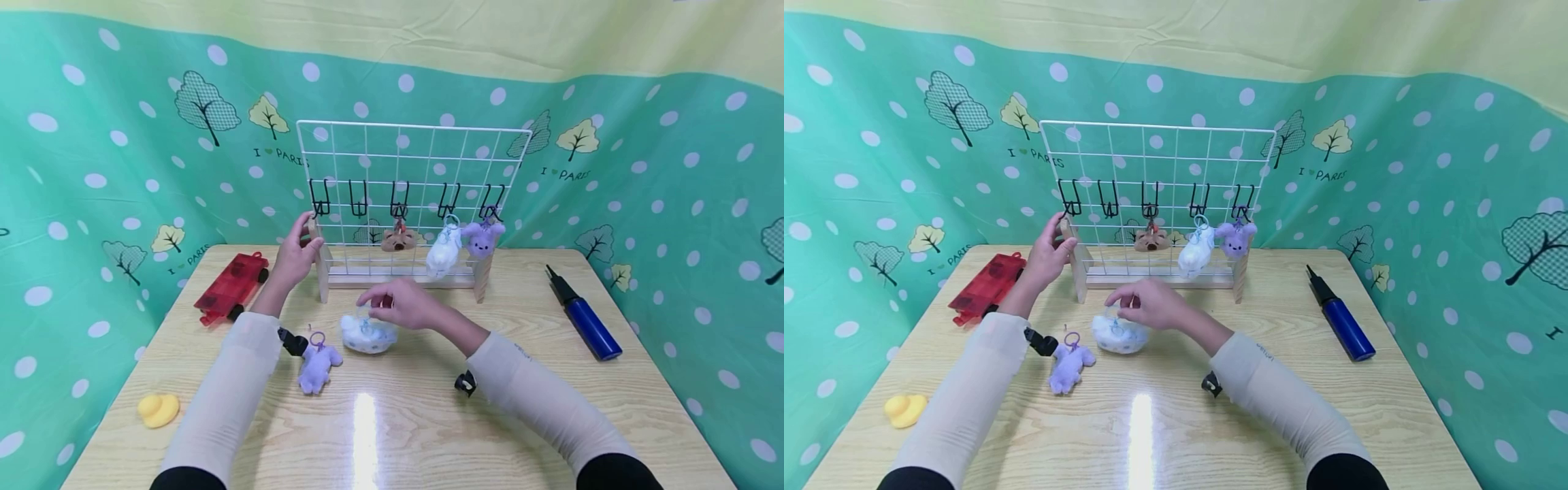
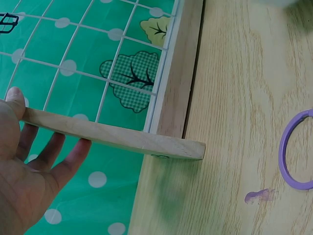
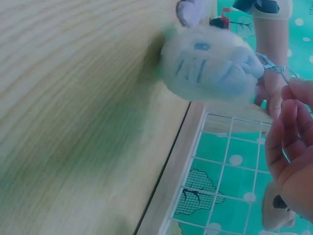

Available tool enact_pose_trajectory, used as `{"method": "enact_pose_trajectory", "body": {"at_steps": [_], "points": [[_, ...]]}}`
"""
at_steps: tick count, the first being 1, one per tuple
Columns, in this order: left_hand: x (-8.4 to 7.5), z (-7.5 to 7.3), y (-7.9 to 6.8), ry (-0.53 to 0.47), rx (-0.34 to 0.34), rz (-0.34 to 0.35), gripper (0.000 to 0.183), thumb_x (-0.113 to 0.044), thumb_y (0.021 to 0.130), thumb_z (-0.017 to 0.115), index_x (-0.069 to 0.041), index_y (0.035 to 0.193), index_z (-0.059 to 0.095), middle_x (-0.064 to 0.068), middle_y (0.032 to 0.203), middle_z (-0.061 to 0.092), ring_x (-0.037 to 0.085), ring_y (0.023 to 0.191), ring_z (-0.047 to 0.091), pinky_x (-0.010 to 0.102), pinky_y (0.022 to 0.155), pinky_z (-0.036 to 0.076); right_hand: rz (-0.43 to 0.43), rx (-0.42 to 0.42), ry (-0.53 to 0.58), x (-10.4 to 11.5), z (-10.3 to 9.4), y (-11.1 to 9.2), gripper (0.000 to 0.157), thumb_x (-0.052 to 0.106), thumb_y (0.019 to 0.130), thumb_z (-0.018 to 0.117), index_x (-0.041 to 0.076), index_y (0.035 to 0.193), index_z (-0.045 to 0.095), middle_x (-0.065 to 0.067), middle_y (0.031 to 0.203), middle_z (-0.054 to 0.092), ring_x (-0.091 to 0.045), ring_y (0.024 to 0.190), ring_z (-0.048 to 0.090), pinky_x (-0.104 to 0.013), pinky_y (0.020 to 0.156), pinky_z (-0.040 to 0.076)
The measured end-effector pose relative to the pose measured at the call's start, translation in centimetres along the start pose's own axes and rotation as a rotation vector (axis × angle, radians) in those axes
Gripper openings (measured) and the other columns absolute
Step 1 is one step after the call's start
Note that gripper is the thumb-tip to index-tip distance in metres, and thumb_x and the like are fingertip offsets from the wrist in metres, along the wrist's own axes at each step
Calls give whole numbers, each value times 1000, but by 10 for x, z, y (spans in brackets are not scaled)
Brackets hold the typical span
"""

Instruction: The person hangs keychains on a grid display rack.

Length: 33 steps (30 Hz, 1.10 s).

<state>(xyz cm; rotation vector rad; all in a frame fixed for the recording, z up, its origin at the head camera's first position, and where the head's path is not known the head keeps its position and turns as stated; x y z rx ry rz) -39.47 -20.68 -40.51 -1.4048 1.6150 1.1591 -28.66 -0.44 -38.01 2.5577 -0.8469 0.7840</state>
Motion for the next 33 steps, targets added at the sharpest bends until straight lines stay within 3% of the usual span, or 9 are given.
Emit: {"method": "enact_pose_trajectory", "body": {"at_steps": [6,10,18,26,33], "points": [[1,1,-1,9,5,-16,62,-23,106,54,-42,158,26,24,152,43,43,136,50,58,103,54,4,-44,33,1,-9,3,20,11,95,72,12,113,77,0,89,75,-4,72,62,-18,64,56],[2,2,-1,6,11,-34,63,-23,106,54,-43,158,25,23,154,42,43,138,49,58,105,53,14,-80,31,0,-14,4,21,10,95,71,12,115,77,0,86,74,-4,73,63,-18,66,57],[0,1,-1,7,10,-20,62,-23,107,54,-42,158,25,23,153,42,44,138,49,59,105,52,56,-229,74,-2,-30,4,25,9,96,69,14,119,76,-2,89,74,-7,73,62,-20,64,57],[2,1,0,21,2,-17,62,-25,106,55,-42,158,26,24,152,43,44,136,50,59,103,53,17,-384,127,3,-49,2,21,7,96,69,11,116,77,-10,106,78,-10,69,60,-21,57,55],[3,1,0,26,-3,-18,62,-25,106,55,-42,158,25,24,151,44,44,136,50,59,103,54,8,-478,141,8,-61,4,21,8,95,70,12,115,77,-8,106,78,-10,67,60,-22,55,54]]}}
Point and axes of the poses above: each hand's wrist, its own y-axis towards the middle knuckle, its own z-axis out of the palm, x = y × z, the point moved 10 cm from there along y, towards the middle knuckle
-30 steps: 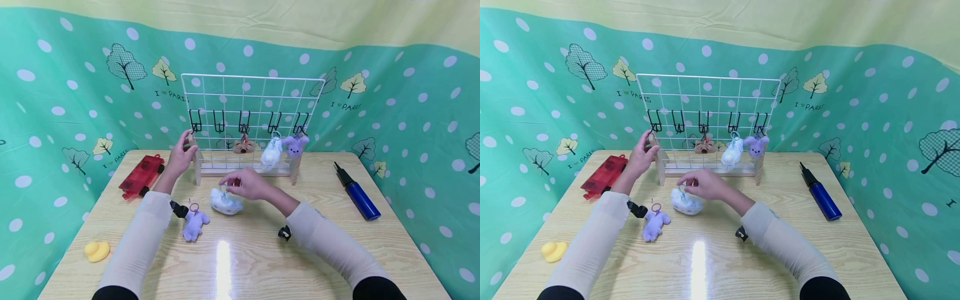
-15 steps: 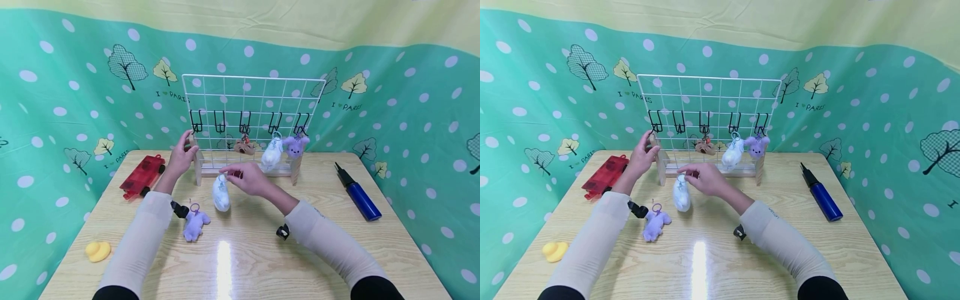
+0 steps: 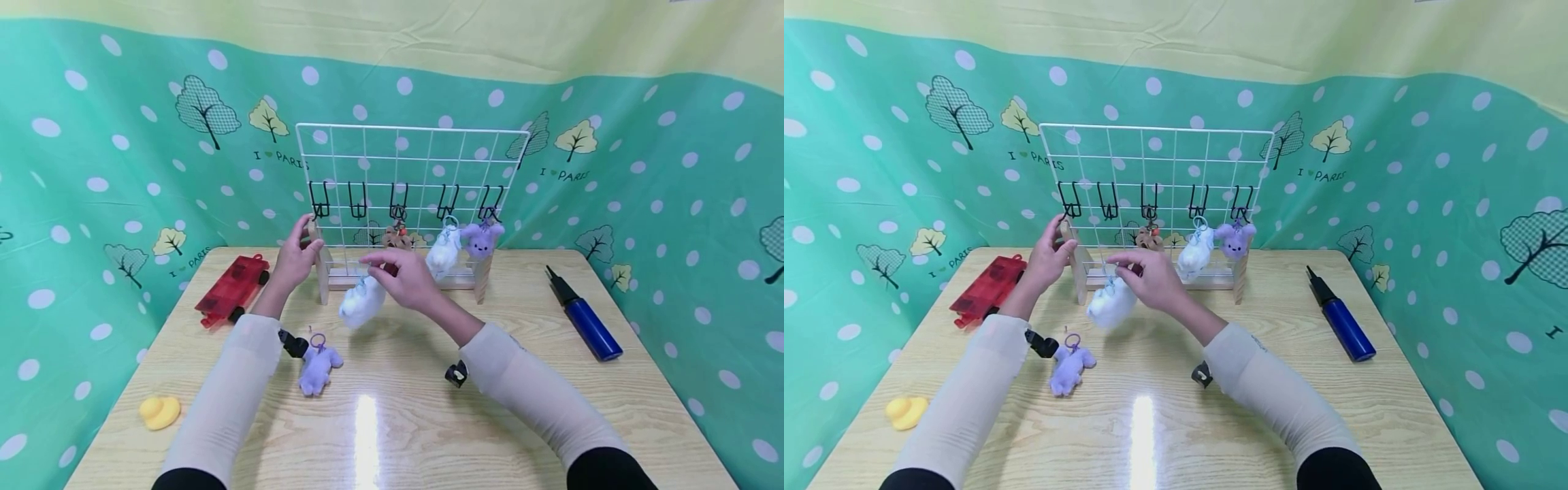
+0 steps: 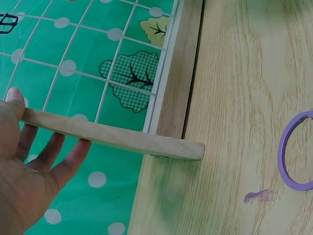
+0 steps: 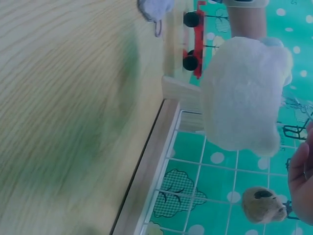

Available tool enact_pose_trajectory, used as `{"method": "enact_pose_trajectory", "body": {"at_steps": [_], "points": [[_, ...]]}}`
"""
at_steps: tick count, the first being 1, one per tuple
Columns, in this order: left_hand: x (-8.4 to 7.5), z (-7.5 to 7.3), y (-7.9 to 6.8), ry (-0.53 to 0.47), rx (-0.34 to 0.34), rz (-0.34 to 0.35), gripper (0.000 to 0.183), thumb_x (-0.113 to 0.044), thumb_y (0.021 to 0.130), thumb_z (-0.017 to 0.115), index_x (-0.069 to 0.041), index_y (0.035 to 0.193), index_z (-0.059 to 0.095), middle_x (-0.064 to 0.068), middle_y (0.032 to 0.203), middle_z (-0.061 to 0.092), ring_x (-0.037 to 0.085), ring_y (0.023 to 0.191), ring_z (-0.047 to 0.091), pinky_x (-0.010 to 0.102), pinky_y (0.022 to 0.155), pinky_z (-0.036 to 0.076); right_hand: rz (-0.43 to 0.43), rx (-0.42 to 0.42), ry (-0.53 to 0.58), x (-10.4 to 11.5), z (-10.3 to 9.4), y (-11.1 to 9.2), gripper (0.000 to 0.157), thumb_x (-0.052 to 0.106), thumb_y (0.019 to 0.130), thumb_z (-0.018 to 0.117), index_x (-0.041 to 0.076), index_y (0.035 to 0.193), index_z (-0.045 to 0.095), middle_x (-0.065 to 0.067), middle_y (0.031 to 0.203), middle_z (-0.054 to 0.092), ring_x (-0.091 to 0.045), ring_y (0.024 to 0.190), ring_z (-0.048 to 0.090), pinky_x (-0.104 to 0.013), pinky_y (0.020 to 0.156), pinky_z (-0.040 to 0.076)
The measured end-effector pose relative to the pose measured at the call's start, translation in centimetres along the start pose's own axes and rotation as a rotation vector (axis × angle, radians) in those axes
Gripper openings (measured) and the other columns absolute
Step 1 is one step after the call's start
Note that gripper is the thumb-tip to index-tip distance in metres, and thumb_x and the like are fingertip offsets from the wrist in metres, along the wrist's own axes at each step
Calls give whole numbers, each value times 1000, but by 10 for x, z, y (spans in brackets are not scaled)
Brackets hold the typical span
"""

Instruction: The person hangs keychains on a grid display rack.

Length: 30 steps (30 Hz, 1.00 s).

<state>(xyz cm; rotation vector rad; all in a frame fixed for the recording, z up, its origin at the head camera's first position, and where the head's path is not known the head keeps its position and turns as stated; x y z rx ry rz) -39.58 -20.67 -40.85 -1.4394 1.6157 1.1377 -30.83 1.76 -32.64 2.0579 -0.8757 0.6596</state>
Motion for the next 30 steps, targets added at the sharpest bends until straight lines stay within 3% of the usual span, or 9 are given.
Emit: {"method": "enact_pose_trajectory", "body": {"at_steps": [8,15,30], "points": [[-1,0,-1,-5,2,5,62,-25,107,55,-41,159,26,24,151,44,45,136,50,59,102,54,49,-71,18,1,-7,8,20,12,97,70,16,116,76,-2,100,76,-13,65,58,-24,52,52],[-3,-1,-1,-10,-2,14,61,-25,107,54,-39,159,25,25,151,44,45,135,51,58,100,55,149,-126,123,-7,-11,14,23,12,98,69,18,118,75,-2,101,74,-17,69,56,-22,56,48],[-3,-1,-2,-13,1,1,63,-22,106,55,-39,159,26,24,152,44,44,135,51,57,100,56,223,-244,258,-9,-15,27,24,13,97,70,17,120,74,-4,105,72,-17,77,53,-18,60,43]]}}
Point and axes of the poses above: each hand's wrist, its own y-axis towards the middle knuckle, its own z-axis out of the palm, x = y × z, the point moved 10 cm from there along y, towards the middle knuckle
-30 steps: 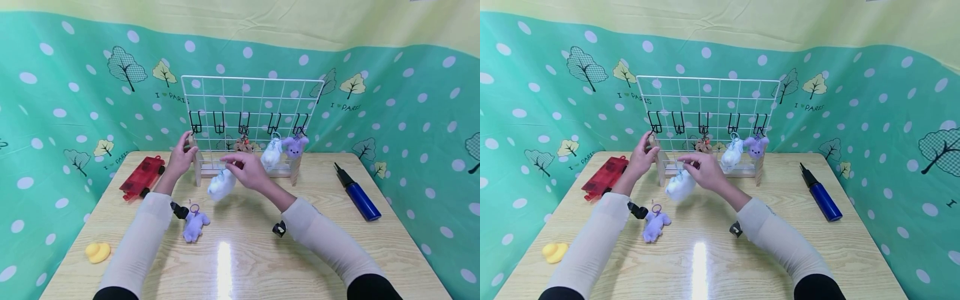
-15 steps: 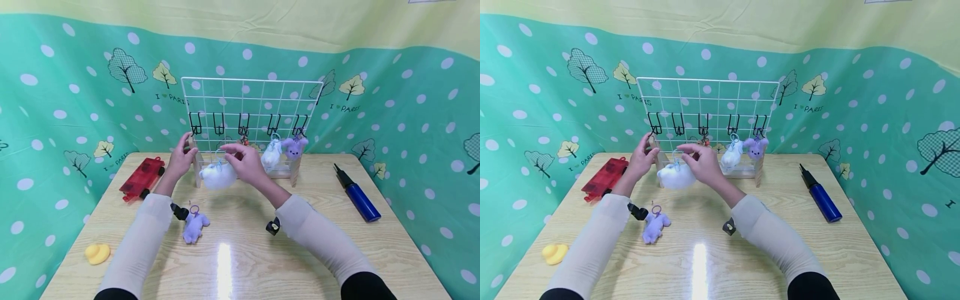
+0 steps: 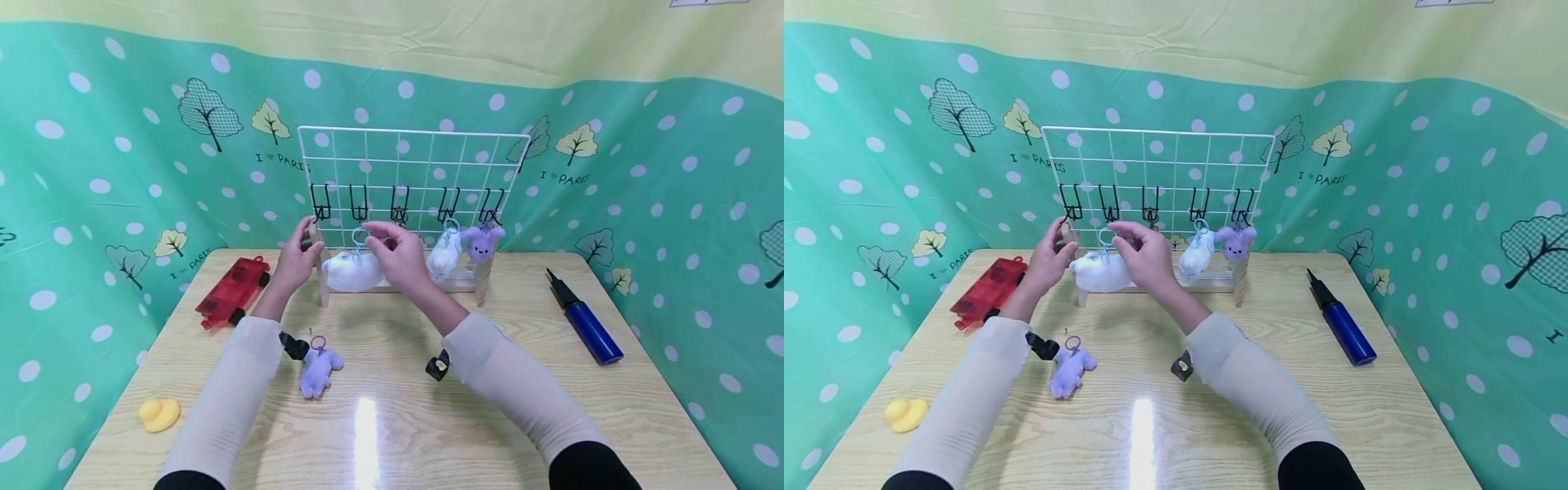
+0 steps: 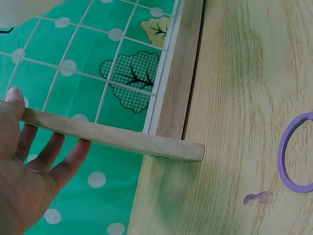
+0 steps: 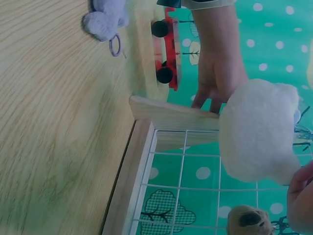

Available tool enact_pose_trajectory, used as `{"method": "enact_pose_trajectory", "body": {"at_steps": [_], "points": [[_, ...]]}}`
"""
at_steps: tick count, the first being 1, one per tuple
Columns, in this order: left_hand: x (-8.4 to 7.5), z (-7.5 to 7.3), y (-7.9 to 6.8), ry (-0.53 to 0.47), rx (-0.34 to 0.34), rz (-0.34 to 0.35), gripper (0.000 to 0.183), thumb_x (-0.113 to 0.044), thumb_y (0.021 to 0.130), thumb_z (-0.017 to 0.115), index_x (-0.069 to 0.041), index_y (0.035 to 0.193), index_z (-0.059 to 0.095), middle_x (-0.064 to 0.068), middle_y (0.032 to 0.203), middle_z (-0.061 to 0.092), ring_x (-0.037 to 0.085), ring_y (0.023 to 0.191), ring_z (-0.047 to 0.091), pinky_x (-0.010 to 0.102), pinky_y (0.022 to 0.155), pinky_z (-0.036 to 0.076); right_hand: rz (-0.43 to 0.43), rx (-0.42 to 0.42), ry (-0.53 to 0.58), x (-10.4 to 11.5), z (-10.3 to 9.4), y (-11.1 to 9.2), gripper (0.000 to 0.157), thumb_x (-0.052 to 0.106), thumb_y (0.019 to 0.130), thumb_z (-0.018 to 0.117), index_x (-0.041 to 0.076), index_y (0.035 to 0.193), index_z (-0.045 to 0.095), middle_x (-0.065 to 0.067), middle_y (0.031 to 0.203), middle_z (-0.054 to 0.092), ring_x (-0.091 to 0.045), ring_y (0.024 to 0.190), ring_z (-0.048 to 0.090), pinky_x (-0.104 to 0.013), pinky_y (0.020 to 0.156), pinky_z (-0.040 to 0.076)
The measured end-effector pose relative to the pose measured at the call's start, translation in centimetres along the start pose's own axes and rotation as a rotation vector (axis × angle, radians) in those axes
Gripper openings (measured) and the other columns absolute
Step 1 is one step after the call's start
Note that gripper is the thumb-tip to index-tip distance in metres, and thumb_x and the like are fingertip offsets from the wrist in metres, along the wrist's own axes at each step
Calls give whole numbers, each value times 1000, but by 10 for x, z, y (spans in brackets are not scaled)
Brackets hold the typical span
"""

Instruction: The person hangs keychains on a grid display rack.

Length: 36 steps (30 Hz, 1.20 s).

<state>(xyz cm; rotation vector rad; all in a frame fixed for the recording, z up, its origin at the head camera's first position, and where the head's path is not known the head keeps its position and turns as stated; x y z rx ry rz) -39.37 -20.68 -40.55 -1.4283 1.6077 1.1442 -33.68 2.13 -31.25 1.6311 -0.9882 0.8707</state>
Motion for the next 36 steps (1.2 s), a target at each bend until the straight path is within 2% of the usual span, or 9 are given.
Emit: {"method": "enact_pose_trajectory", "body": {"at_steps": [7,25,36], "points": [[2,1,0,-1,-1,-19,62,-24,107,54,-42,158,26,23,154,42,43,136,51,56,103,55,10,-31,11,4,1,4,23,14,98,69,18,120,74,-2,104,72,-16,81,56,-18,61,46],[2,1,-2,2,1,-30,63,-25,106,54,-43,159,25,22,155,40,43,138,49,56,103,54,39,-75,-3,-1,2,8,23,17,99,68,20,121,73,0,102,71,-15,75,56,-18,60,47],[-1,0,-2,9,2,-20,62,-25,106,54,-41,159,25,23,155,41,45,138,48,58,102,54,72,-78,-27,-7,1,8,27,17,99,67,13,126,70,-3,106,70,-15,81,57,-17,64,48]]}}
Point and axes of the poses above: each hand's wrist, its own y-axis towards the middle knuckle, its own z-axis out of the palm, x = y × z, the point moved 10 cm from there along y, towards the middle knuckle
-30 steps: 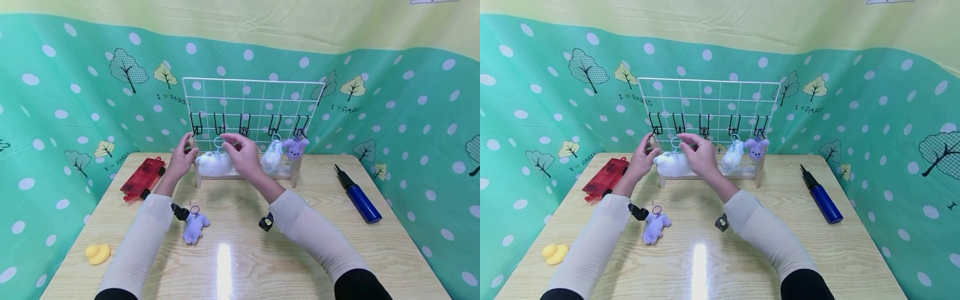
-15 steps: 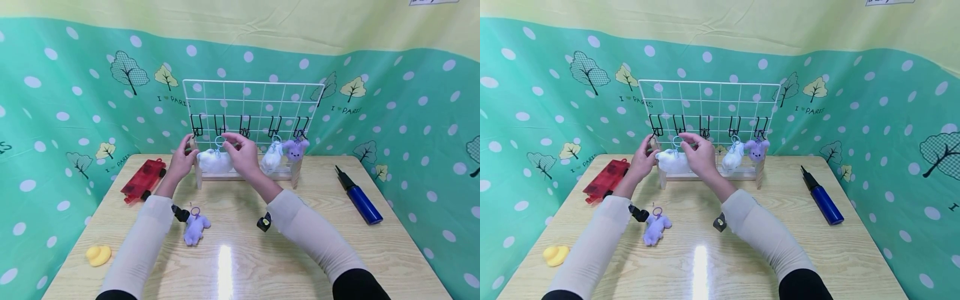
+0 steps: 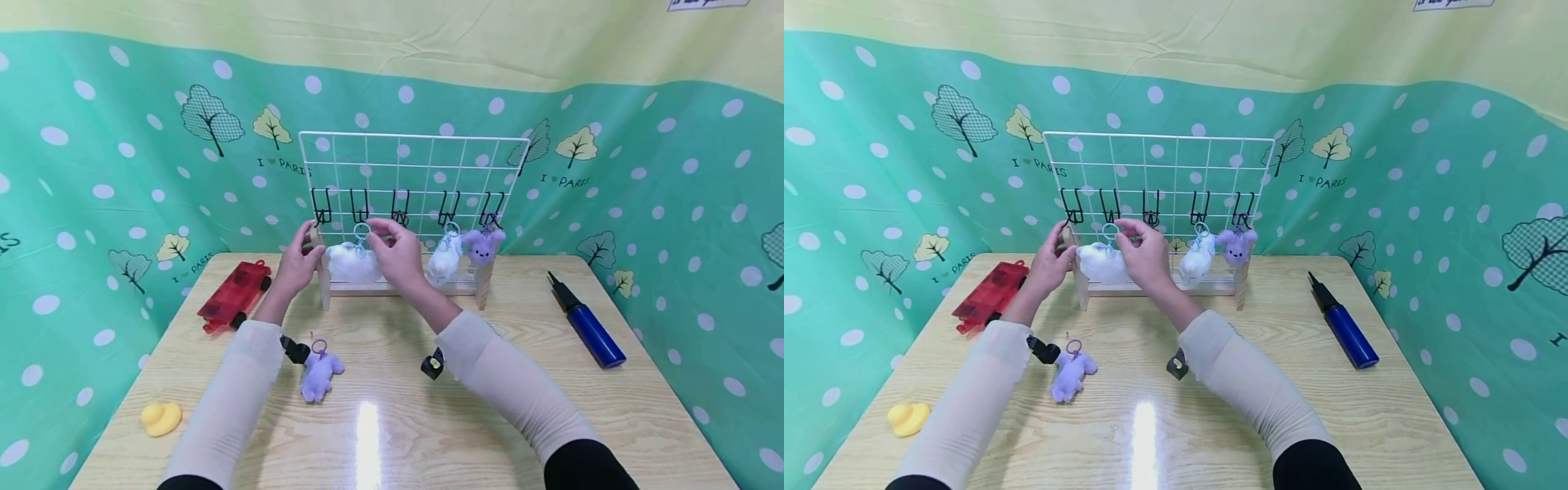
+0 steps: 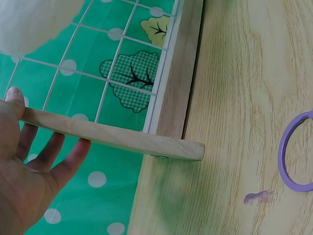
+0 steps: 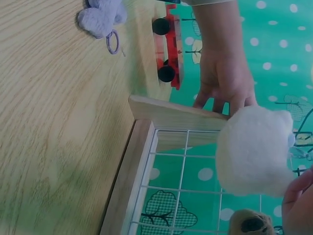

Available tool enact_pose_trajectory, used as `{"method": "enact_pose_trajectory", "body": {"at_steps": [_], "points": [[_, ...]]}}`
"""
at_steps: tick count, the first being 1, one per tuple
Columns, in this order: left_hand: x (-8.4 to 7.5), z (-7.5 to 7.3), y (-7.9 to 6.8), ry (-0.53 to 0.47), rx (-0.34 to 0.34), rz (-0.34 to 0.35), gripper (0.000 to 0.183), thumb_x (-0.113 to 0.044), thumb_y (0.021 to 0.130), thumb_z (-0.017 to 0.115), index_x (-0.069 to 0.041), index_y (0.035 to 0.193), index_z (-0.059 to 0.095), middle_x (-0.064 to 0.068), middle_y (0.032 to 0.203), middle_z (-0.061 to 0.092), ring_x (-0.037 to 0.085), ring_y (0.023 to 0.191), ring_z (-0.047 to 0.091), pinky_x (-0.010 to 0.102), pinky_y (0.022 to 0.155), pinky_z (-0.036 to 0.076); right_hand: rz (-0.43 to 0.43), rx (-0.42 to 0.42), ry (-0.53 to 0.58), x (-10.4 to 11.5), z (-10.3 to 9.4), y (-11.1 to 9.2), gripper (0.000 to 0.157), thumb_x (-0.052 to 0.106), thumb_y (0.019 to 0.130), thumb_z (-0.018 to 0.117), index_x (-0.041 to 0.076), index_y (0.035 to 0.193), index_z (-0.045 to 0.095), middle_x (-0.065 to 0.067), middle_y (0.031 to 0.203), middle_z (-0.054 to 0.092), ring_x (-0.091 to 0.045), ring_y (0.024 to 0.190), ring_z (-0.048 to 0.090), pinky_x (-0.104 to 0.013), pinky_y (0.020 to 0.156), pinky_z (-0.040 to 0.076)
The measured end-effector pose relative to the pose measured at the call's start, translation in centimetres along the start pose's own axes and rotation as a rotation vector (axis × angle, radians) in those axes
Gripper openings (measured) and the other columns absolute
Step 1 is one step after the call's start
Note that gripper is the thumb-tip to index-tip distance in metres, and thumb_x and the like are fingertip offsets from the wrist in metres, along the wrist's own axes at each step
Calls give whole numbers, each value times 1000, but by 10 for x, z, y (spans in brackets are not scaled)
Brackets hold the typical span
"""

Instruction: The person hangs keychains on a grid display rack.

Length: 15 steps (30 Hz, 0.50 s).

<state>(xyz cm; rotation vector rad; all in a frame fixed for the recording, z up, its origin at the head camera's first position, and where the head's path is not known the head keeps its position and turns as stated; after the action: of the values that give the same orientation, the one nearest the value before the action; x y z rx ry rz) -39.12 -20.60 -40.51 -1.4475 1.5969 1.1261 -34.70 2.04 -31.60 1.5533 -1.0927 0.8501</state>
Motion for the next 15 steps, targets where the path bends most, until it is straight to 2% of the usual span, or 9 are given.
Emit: {"method": "enact_pose_trajectory", "body": {"at_steps": [11,15], "points": [[2,0,1,-6,6,15,63,-26,106,55,-41,159,25,24,155,40,46,139,47,59,103,54,-12,36,-12,-5,3,-6,23,15,99,67,14,121,72,-5,103,71,-14,67,56,-18,55,51],[2,0,2,-1,5,15,63,-27,106,55,-42,159,25,24,155,40,46,139,48,58,103,54,3,47,-13,-8,1,-9,23,13,98,67,11,120,72,-6,101,71,-13,68,54,-17,54,46]]}}
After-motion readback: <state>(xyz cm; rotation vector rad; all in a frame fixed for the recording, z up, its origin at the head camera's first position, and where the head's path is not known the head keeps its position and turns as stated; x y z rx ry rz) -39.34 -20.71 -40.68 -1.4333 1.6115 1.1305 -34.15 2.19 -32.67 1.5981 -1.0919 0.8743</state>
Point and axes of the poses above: each hand's wrist, its own y-axis towards the middle knuckle, its own z-axis out of the palm, x = y × z, the point moved 10 cm from there along y, towards the middle knuckle
